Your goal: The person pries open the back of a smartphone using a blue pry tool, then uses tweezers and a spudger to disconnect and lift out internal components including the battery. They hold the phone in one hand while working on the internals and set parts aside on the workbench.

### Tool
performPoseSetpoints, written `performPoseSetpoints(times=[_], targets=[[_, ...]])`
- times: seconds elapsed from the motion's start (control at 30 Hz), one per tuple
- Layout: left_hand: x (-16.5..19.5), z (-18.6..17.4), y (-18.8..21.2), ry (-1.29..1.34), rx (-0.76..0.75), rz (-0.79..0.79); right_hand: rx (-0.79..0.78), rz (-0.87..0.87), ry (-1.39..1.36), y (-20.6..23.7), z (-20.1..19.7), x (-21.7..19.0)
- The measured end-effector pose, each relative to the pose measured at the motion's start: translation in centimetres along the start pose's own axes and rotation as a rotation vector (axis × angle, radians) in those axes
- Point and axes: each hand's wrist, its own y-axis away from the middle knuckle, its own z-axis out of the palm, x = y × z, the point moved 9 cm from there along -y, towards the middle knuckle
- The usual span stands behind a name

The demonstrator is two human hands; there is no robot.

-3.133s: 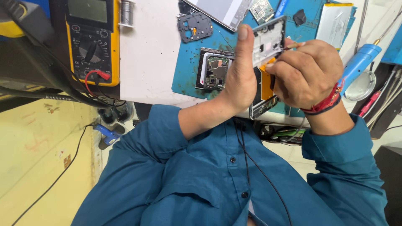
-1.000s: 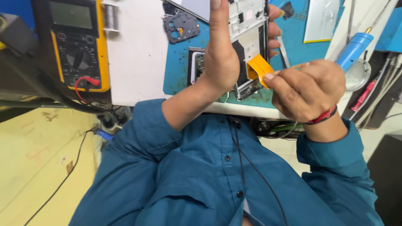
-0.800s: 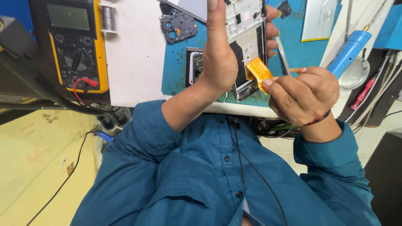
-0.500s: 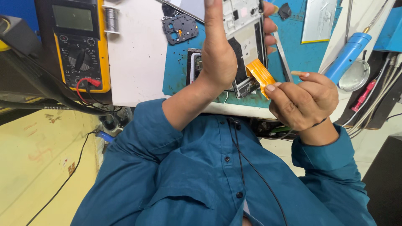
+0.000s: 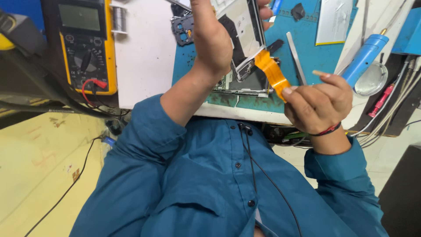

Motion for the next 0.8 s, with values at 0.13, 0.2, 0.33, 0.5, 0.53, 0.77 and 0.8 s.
performPoseSetpoints(times=[0.13,0.2,0.33,0.5,0.53,0.77,0.8], targets=[[0.2,0.4,0.8,-0.095,-0.05,0.02,0.041,-0.004,0.016,0.3,0.2,0.0],[0.3,0.7,1.4,-0.134,-0.068,0.023,0.034,-0.017,-0.017,0.4,0.4,-0.1],[1.0,2.2,2.7,-0.137,-0.125,0.07,0.051,-0.032,-0.004,1.0,0.7,-0.4],[3.2,4.7,3.3,-0.385,-0.228,0.214,0.049,-0.059,-0.001,2.1,1.0,-0.7],[3.8,5.1,3.5,-0.441,-0.243,0.245,0.055,-0.062,-0.002,2.2,1.1,-0.7],[3.9,5.4,3.6,-0.432,-0.249,0.227,0.077,0.012,-0.055,1.2,0.5,-0.3],[3.2,5.0,3.4,-0.338,-0.229,0.17,0.115,0.05,-0.066,0.6,0.1,0.0]])
